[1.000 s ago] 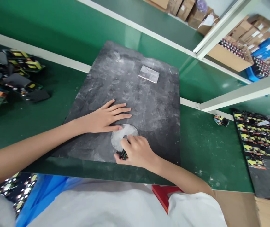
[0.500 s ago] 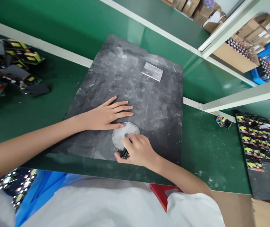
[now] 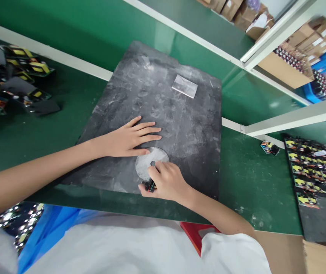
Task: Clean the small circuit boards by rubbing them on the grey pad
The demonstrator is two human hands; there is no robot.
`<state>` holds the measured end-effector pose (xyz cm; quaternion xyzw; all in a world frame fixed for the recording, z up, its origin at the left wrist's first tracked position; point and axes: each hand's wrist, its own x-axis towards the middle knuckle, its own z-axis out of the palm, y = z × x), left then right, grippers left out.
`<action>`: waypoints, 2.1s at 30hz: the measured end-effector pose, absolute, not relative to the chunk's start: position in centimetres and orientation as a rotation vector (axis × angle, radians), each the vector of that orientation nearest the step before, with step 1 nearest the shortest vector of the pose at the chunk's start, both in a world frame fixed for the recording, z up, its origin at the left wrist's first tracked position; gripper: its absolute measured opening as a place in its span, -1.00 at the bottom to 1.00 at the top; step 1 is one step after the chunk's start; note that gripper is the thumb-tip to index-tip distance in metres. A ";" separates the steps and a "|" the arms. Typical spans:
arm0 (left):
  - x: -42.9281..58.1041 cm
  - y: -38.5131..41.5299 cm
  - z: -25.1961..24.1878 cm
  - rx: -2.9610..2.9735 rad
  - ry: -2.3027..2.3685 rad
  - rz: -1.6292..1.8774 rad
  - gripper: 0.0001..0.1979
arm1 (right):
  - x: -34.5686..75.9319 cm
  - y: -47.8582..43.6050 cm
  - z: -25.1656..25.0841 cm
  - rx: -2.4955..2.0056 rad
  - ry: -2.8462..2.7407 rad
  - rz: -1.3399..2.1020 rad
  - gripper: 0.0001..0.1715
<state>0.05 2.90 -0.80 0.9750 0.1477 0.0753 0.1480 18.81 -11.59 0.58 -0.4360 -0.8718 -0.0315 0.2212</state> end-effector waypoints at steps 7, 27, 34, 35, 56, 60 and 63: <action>0.0 2.9 -0.8 2.813 0.426 0.221 -0.46 | 18.8 -11.5 0.5 -1.188 -2.400 -0.087 -0.71; 0.2 2.9 -1.0 2.826 0.413 0.267 -0.46 | 18.9 -11.5 0.5 -1.175 -2.387 -0.054 -0.72; 0.2 2.9 -1.1 2.820 0.421 0.264 -0.47 | 18.9 -11.5 0.5 -1.160 -2.389 -0.053 -0.73; 0.2 2.9 -1.1 2.817 0.419 0.271 -0.47 | 18.9 -11.5 0.5 -1.163 -2.389 -0.055 -0.73; 0.3 2.9 -1.3 2.764 0.411 0.314 -0.47 | 19.2 -11.4 0.5 -1.151 -2.410 -0.061 -0.73; 0.3 2.9 -1.3 2.776 0.408 0.316 -0.48 | 19.3 -11.5 0.3 -1.148 -2.418 -0.057 -0.73; 0.3 2.8 -1.3 2.755 0.401 0.343 -0.49 | 19.3 -11.5 0.2 -1.143 -2.417 -0.048 -0.75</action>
